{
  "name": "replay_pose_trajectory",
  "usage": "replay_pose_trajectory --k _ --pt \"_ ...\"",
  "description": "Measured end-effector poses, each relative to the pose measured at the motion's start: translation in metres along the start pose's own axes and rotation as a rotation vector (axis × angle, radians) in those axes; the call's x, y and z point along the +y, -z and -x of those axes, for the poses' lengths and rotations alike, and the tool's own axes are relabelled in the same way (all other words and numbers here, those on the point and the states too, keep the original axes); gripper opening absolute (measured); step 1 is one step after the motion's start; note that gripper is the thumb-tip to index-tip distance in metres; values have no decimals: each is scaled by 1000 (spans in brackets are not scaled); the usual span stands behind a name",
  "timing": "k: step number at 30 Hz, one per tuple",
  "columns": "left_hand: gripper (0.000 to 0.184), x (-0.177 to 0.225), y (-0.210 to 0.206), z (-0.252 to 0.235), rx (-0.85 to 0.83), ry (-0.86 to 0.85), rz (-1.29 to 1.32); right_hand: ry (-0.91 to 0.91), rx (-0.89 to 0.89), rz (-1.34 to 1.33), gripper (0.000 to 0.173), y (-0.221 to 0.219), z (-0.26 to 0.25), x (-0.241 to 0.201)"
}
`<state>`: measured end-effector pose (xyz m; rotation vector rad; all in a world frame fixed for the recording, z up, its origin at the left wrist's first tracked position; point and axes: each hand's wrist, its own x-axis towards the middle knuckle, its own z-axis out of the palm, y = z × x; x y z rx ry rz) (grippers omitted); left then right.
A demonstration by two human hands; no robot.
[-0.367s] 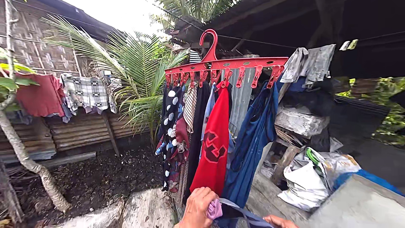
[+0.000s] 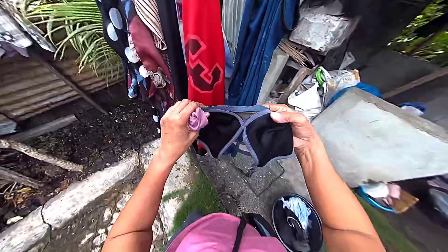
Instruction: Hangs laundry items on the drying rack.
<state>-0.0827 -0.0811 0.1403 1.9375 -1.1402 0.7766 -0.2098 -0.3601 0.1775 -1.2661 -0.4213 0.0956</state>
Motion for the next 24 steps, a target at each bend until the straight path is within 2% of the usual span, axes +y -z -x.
replay_pose_trajectory --k 2,5,7,11,13,16,18,19,20,21,22,24 --pt "31 -2 8 3 -112 113 127 13 1 32 18 -1 -5 -2" --pt "40 0 12 16 -88 194 202 2 24 69 16 1 -9 1" --pt "36 9 17 22 -65 235 354 -35 34 13 18 0 -9 2" --pt "24 9 33 22 -30 274 851 -35 80 -22 19 -4 -6 -5" --pt "24 -1 48 21 101 273 940 -22 83 14 19 -2 -2 -11" --pt "18 -19 64 31 525 307 855 -19 -9 58 19 3 6 -18" --pt "32 -31 69 48 781 280 706 -41 -33 165 21 -1 11 -23" --pt "35 -34 75 55 832 275 645 -60 -40 226 22 -3 12 -24" --pt "31 -35 82 62 835 295 627 -80 -55 269 23 -4 12 -25" --pt "23 -39 90 69 767 326 654 -94 -64 294 23 -5 12 -26" --pt "16 -48 99 78 618 332 735 -96 -74 302 23 -5 13 -26" --pt "29 -81 114 92 206 296 852 -42 -104 293 21 -1 16 -29"
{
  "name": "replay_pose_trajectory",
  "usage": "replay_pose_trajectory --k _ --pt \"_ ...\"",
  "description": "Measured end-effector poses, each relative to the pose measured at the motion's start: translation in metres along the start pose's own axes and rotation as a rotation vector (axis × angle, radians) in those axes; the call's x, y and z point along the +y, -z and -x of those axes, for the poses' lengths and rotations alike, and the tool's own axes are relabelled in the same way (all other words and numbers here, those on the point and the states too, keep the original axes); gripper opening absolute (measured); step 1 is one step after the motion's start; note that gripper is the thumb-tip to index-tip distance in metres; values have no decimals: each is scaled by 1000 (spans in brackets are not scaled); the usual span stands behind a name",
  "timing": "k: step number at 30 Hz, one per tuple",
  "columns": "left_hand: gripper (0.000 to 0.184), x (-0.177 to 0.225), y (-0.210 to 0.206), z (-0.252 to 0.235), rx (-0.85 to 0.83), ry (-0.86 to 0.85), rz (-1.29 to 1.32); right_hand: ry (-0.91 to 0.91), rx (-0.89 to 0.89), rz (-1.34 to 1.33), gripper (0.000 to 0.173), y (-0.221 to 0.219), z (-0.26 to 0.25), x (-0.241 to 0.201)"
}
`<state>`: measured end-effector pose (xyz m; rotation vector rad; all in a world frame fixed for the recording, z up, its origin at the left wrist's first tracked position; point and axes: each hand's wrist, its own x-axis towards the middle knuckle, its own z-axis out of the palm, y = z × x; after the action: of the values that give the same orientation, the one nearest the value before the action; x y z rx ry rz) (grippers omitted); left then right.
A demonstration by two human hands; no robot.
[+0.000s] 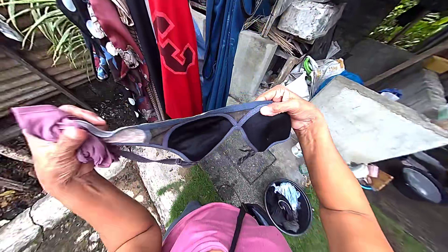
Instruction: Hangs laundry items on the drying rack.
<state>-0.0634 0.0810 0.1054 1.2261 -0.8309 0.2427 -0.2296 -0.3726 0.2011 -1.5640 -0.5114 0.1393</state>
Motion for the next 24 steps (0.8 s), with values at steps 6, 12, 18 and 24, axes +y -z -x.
replay_pose_trajectory --k 6,12,18,24 --pt "23 -8 -23 -2 -170 347 -213 235 5 -110 14 6 18 -8" --pt "27 -51 -1 22 -556 376 211 210 -2 -113 14 -10 21 -13" --pt "35 -46 -77 31 121 719 622 322 121 -139 14 -14 29 -18" --pt "35 -90 -99 27 285 643 55 333 302 -159 20 -22 45 -26"
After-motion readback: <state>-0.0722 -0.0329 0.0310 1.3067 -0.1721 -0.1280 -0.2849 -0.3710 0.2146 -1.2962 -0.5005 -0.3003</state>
